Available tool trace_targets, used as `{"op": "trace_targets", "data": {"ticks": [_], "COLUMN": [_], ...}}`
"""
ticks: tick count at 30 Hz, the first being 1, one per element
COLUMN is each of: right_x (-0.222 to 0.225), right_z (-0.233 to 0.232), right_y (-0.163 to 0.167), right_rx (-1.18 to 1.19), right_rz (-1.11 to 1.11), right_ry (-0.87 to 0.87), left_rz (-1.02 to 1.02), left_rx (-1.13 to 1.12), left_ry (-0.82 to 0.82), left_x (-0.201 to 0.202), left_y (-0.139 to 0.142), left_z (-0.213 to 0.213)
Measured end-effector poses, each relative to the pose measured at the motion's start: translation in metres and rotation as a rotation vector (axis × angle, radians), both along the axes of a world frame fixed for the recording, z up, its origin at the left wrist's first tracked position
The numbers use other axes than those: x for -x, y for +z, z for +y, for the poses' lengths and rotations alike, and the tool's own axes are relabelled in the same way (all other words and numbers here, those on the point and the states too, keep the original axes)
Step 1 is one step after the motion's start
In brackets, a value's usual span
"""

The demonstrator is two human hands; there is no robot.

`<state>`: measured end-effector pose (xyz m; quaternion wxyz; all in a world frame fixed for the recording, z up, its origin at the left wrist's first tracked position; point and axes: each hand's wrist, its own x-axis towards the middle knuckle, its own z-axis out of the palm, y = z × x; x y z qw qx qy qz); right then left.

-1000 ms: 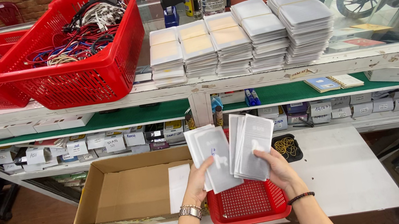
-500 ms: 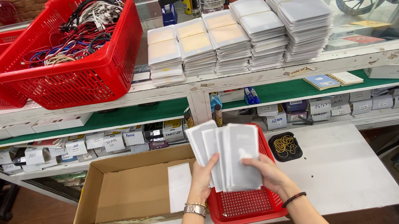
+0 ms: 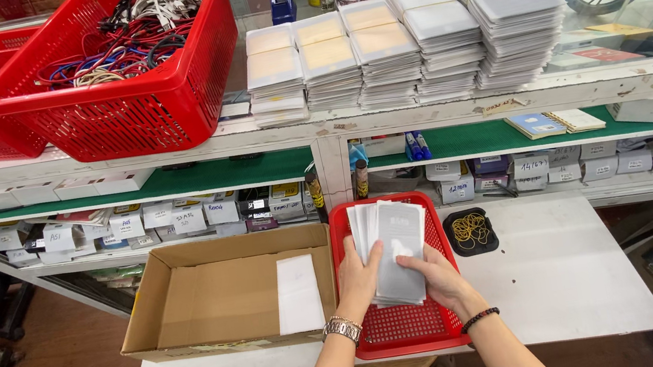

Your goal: The person picks up boxed phones from a red basket, slides each box into a clear plastic sleeve, and stacks the sleeved boxes in the basket. They then place the finished stacks onto the shelf with other sleeved boxes.

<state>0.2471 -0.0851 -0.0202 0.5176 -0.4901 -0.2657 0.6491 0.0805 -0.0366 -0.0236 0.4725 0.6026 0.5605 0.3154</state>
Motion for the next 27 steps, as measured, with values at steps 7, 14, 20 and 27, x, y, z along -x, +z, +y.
{"op": "trace_targets", "data": {"ticks": [7,14,20,27], "right_x": [0.006,0.016,0.018,0.011], "right_z": [-0.005,-0.016,-0.018,-0.03], "right_y": [-0.022,-0.031,-0.04,-0.054], "right_rx": [-0.156,-0.123,-0.236,-0.224], "right_rz": [-0.221,-0.297,-0.457,-0.636], "right_ry": [-0.045,-0.01,0.007,0.074], "left_rz": [0.061,0.532,0.586,0.164], "left_rx": [-0.301,0.031,0.463,0.388], "left_ry": [-0.129,0.517,0.483,0.435], "left_x": [0.014,0.102,0.122,0.113], "left_y": [-0.002,-0.007,-0.005,-0.019], "left_z": [0.001,0.033,0.024,0.028]}}
